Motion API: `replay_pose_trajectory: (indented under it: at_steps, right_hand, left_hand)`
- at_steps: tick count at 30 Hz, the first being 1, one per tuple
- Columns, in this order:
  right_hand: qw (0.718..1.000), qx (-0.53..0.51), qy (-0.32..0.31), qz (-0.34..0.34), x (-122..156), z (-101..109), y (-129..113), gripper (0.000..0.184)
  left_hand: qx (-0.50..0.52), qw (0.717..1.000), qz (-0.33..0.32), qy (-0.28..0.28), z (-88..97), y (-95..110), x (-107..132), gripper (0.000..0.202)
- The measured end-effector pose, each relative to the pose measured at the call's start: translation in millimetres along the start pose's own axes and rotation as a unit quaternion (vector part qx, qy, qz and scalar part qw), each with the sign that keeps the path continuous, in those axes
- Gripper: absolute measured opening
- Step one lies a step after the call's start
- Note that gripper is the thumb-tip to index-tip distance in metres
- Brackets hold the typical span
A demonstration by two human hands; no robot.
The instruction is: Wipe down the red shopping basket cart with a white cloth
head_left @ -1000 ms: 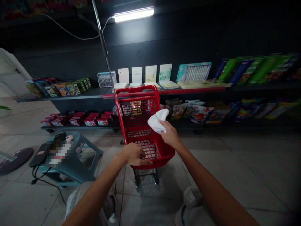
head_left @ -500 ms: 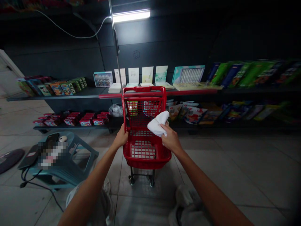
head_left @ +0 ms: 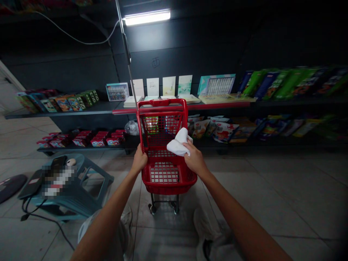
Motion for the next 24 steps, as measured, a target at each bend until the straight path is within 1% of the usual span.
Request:
replay_pose_trajectory:
  at_steps: [5, 9, 11, 13, 16, 18, 20, 22, 24]
  right_hand:
    - [1.000, 0.029, -0.004, 0.010, 2, -6, -5, 0.057]
    - [0.998, 0.056, 0.000, 0.025, 6, -4, -14, 0.055]
    - [0.996, 0.068, 0.009, 0.050, 9, -2, -25, 0.056]
    - [0.993, 0.073, 0.016, 0.091, 12, 0, -43, 0.058]
    - [0.990, 0.062, 0.008, 0.128, 8, -3, -63, 0.058]
    - [0.991, 0.036, 0.004, 0.129, -5, -6, -69, 0.055]
    - [0.992, 0.001, 0.019, 0.124, -25, -6, -72, 0.052]
    - [0.991, -0.027, 0.063, 0.112, -53, -1, -77, 0.049]
    - [0.986, -0.041, 0.133, 0.092, -83, 7, -86, 0.047]
  left_hand:
    - [-0.004, 1.000, -0.009, -0.013, 5.0, 1, 1, 0.057]
    - [0.026, 0.999, -0.016, -0.028, 6.2, -7, 1, 0.058]
    - [0.052, 0.998, -0.024, -0.009, 9.6, -10, 1, 0.059]
    - [0.078, 0.996, -0.042, 0.030, 16.1, -10, 2, 0.064]
    - [0.096, 0.991, -0.063, 0.071, 23.8, -8, 5, 0.067]
    - [0.094, 0.991, -0.063, 0.076, 26.5, -8, 6, 0.064]
    - [0.088, 0.992, -0.059, 0.075, 29.8, -9, 7, 0.063]
    - [0.081, 0.993, -0.052, 0.072, 33.4, -11, 8, 0.066]
    - [0.073, 0.994, -0.038, 0.066, 36.5, -14, 6, 0.068]
Point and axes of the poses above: each hand's wrist, its own x-axis away from the middle knuckle, its own z-axis out of the back of the hand, y = z × x, the point moved 10 cm from there along -x, towards the middle knuckle, and after that the axes turned 13 degrees about x, right-handed, at the moved point
